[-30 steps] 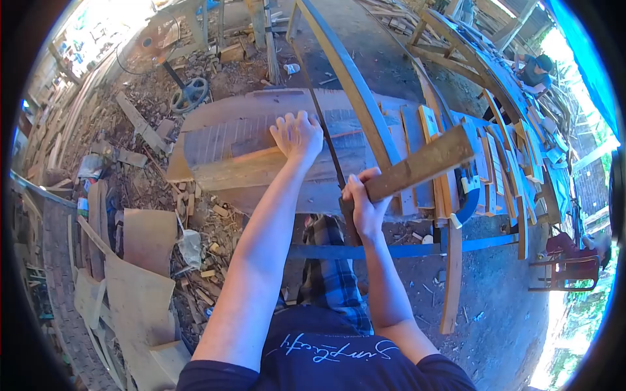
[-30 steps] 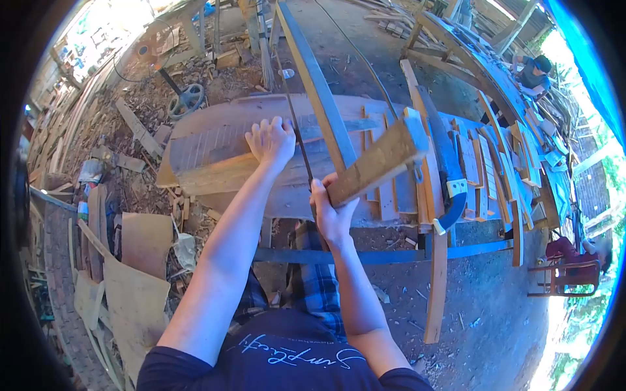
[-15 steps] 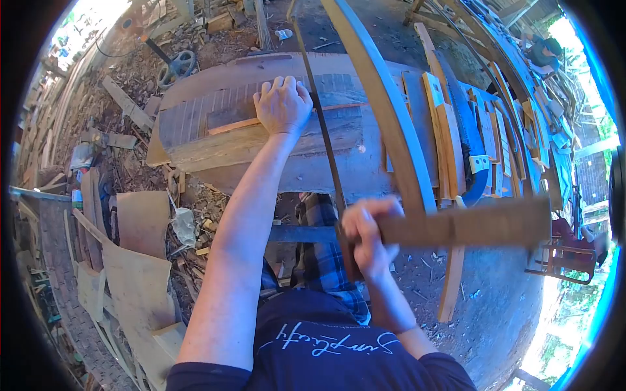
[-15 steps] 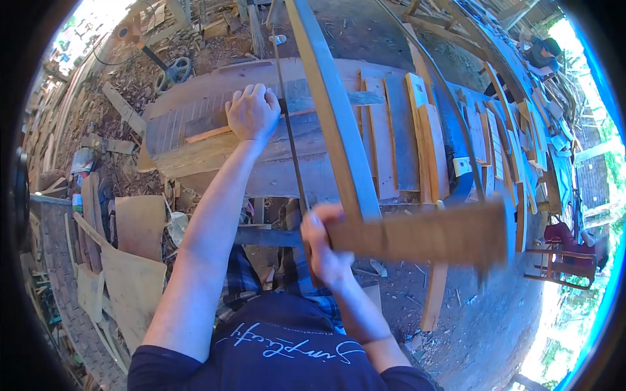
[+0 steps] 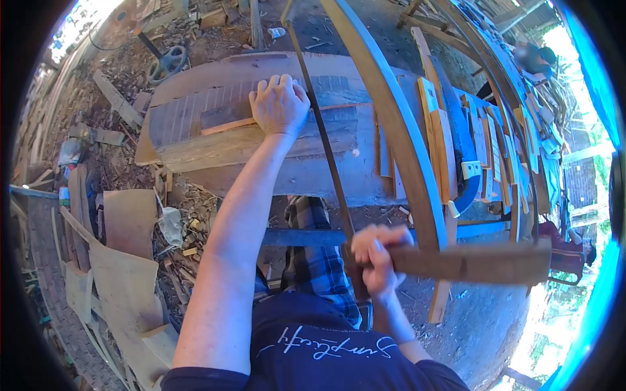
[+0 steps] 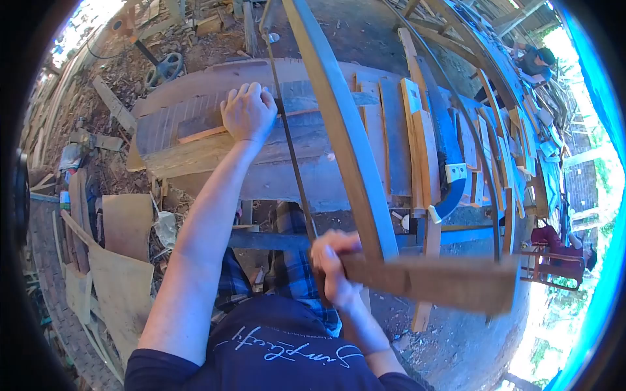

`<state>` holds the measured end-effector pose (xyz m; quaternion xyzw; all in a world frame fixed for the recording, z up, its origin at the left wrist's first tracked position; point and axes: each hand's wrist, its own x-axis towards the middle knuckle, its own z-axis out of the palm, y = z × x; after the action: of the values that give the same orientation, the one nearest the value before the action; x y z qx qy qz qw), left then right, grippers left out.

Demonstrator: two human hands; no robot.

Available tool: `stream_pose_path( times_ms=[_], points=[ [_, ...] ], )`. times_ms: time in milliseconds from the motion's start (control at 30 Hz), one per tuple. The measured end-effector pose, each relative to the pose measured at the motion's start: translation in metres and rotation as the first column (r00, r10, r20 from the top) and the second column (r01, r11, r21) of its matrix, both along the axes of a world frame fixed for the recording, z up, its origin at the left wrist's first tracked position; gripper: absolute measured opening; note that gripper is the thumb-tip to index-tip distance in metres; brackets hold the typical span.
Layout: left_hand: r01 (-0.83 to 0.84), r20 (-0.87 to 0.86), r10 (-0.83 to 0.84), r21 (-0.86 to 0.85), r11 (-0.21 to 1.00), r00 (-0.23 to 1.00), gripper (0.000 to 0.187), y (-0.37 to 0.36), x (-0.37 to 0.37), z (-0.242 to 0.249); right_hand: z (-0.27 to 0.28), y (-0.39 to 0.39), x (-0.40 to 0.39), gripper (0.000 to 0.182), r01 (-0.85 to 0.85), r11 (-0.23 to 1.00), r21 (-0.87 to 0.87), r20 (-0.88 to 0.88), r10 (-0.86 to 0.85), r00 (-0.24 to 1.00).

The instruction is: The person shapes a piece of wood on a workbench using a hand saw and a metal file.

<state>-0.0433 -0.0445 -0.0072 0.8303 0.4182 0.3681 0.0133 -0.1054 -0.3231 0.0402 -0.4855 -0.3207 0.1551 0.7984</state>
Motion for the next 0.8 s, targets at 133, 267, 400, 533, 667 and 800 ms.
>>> stream_pose_path(
  times_ms=[133,267,400,533,667,800],
  points=[
    [0.011,-0.001,-0.011,0.017,1.0,1.0,0.018,0.0,0.0,0.003,-0.007,0.078,0.051,0.01,0.074,0.987,-0.145,-0.093,-0.088,0.992],
    [-0.066,0.012,0.066,0.037,0.997,0.998,0.01,0.0,0.005,0.001,0.006,0.081,0.057,0.014,0.051,0.971,-0.232,-0.045,-0.063,0.997],
    [-0.092,0.02,0.093,-0.005,0.996,0.996,0.01,-0.001,0.006,0.001,0.001,0.007,0.005,0.011,0.011,0.992,-0.129,-0.083,-0.022,0.996],
    [0.018,0.002,-0.018,0.017,1.0,1.0,0.009,0.002,0.002,0.001,0.003,-0.005,0.005,0.009,-0.009,0.999,-0.047,0.006,0.009,1.0],
    [0.029,-0.003,-0.029,0.009,1.0,1.0,0.017,0.002,0.001,0.003,-0.007,0.084,0.056,0.011,0.074,0.983,-0.17,-0.043,-0.083,0.996],
    [-0.072,-0.057,0.071,-0.011,0.997,0.996,0.015,-0.001,0.006,0.004,0.006,0.089,0.061,0.013,0.067,0.98,-0.185,-0.067,-0.081,0.994]
  ],
)
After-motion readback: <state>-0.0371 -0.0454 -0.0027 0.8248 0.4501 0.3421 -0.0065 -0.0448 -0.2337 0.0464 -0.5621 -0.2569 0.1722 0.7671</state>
